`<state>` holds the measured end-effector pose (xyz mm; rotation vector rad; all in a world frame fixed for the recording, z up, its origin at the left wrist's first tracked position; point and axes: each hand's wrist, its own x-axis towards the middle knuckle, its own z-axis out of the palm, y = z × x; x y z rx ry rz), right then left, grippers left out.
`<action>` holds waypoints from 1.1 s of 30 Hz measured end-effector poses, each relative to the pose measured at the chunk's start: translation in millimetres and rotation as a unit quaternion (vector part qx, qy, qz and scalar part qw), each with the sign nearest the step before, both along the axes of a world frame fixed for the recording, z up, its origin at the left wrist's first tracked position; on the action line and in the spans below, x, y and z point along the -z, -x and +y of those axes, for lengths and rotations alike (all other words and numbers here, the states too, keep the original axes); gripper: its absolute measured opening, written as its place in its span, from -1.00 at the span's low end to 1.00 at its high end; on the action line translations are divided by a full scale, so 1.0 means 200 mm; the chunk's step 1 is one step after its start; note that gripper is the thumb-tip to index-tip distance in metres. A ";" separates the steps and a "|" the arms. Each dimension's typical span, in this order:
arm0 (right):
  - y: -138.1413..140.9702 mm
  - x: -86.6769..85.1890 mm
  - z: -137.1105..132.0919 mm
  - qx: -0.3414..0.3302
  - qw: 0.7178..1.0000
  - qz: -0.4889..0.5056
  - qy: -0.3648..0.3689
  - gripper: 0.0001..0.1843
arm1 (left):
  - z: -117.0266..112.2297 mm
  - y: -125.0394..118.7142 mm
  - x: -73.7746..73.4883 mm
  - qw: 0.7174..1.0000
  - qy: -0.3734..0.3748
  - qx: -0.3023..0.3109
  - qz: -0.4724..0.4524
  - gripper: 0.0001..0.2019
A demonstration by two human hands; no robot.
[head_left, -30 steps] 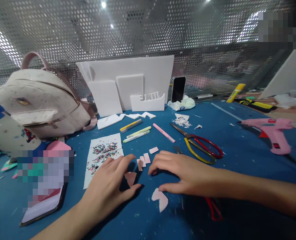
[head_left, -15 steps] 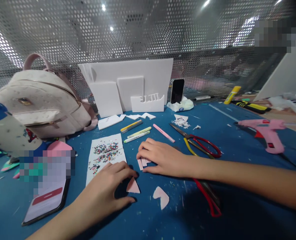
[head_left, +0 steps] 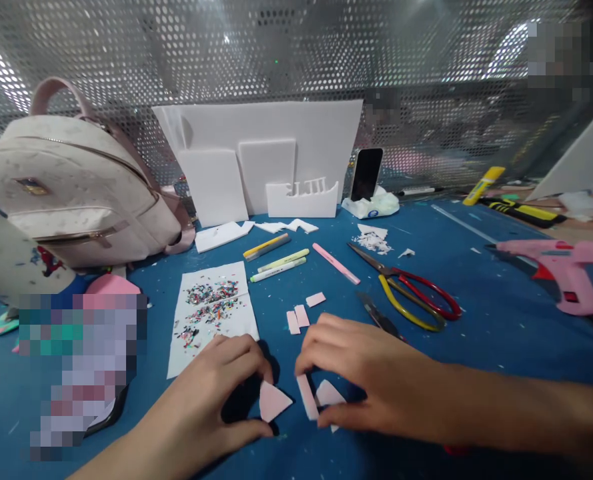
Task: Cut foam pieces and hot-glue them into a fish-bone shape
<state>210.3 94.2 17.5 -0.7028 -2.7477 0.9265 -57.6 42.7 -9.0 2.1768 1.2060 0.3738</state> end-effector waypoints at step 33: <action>-0.01 -0.01 0.01 -0.015 0.997 -0.074 -0.028 -0.74 | 0.00 0.01 -0.02 0.994 -0.049 0.093 -0.006 -0.74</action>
